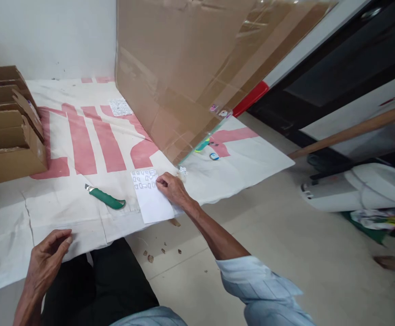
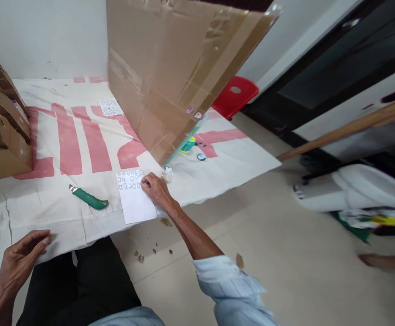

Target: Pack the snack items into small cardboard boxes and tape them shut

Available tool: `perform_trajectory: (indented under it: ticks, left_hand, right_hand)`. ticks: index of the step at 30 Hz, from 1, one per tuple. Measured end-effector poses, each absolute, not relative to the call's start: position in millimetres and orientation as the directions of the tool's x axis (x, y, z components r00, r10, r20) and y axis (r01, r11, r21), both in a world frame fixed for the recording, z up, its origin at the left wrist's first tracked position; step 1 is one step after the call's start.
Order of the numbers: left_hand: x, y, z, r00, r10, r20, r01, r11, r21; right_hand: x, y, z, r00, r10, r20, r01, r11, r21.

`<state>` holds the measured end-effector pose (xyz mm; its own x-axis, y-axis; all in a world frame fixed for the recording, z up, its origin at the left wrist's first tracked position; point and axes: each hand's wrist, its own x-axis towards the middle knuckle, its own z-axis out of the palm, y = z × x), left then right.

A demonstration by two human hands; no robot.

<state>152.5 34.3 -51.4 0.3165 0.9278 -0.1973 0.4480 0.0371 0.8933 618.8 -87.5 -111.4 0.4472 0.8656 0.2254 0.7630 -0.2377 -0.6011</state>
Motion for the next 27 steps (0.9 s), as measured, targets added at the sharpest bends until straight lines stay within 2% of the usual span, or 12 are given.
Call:
perform_trajectory:
  ticks: [6, 16, 19, 23, 27]
  left_hand:
    - [155.7, 36.8, -50.2, 0.297, 0.927, -0.228, 0.368, 0.11, 0.923]
    - [152.0, 28.8, -53.1, 0.29, 0.95, -0.115, 0.27, 0.034, 0.962]
    - [146.2, 25.5, -54.5, 0.298, 0.953, -0.056, 0.281, -0.032, 0.959]
    - [137.1, 26.5, -57.9, 0.329, 0.944, 0.029, 0.306, -0.136, 0.942]
    - [130.8, 16.4, -60.0, 0.333, 0.936, 0.114, 0.307, -0.222, 0.926]
  right_hand:
    - [616.4, -84.8, -119.1, 0.462, 0.851, 0.249, 0.769, -0.245, -0.59]
    - [596.2, -96.0, -105.5, 0.485, 0.794, 0.367, 0.808, -0.245, -0.536]
    - [572.2, -111.7, -109.6, 0.444, 0.804, 0.396, 0.842, -0.223, -0.491]
    - [547.6, -125.3, -117.8, 0.36, 0.83, 0.425, 0.908, -0.206, -0.365]
    - [547.9, -133.8, -125.2, 0.319, 0.833, 0.451, 0.93, -0.184, -0.319]
